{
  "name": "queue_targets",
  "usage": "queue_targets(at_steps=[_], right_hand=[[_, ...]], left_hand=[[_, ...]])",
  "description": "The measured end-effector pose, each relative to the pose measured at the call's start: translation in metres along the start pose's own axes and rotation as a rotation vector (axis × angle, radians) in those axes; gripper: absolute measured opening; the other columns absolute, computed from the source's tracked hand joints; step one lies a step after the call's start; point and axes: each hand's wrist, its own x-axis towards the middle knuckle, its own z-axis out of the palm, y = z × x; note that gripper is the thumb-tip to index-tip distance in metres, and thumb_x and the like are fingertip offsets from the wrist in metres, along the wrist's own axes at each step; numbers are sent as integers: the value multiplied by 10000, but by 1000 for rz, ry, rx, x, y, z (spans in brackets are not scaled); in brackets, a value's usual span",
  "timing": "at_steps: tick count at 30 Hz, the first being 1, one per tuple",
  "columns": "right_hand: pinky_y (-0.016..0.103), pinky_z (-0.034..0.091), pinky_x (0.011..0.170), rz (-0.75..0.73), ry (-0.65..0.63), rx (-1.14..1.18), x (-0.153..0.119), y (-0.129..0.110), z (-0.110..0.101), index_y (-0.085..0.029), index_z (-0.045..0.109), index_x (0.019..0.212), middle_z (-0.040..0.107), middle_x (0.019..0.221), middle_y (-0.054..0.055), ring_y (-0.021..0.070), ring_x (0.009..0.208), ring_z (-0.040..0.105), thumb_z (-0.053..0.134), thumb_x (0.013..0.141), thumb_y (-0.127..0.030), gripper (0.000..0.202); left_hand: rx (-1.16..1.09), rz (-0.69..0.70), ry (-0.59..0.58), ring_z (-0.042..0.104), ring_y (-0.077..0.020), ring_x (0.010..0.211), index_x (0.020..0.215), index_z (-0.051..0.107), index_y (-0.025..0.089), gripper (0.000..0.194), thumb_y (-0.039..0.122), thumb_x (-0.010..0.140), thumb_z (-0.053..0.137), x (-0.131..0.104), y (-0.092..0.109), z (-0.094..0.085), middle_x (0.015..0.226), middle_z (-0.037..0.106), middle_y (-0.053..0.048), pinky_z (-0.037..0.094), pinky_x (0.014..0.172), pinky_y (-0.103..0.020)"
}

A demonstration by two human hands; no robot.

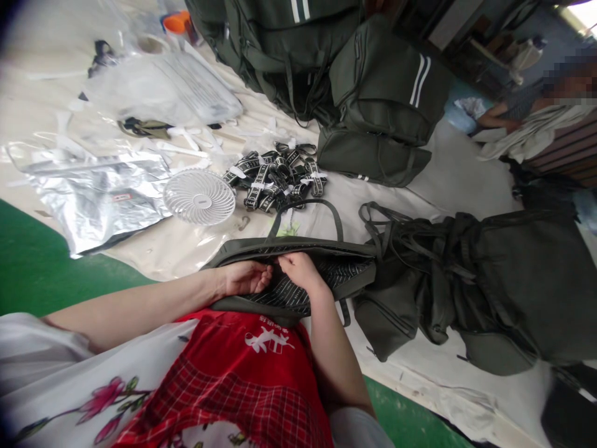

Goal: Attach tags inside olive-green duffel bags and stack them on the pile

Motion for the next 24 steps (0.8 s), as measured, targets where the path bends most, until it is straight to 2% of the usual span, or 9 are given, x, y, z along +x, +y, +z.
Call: queue_targets(at_steps=[4,7,11,20,24], right_hand=[[232,331,532,-8,-4,-21,0,-3,-1,-170,629,620,594,552,-12,117,514,483,480,886,-285,326],[237,370,595,-33,-8,-50,1,-4,0,-174,660,672,643,621,4,133,572,529,489,882,-247,280],[251,397,676,-60,-7,-85,2,-3,2,-178,648,651,684,714,34,150,659,561,498,880,-232,280],[223,336,564,-43,-66,-51,-1,5,0,-178,530,560,533,548,-31,109,541,464,450,882,-258,342],[220,339,568,-41,-75,-29,0,6,-1,-178,519,549,519,537,-36,105,536,451,451,879,-251,345]], left_hand=[[26,-6,-9,516,-92,468,725,537,112,189,30,862,435,-1,-1,0,576,502,-14,457,441,-146],[46,-6,-1,516,-93,463,722,533,114,194,30,864,430,1,-1,-1,573,502,-13,457,439,-147],[52,3,8,529,-91,469,726,534,108,190,20,856,428,2,-2,-2,589,519,-19,464,452,-145],[60,11,-10,533,-88,478,717,532,111,156,18,817,458,2,-1,-4,592,506,-11,466,472,-147],[83,12,-22,523,-90,482,717,523,123,144,27,808,464,1,-1,-5,596,504,-9,456,464,-146]])
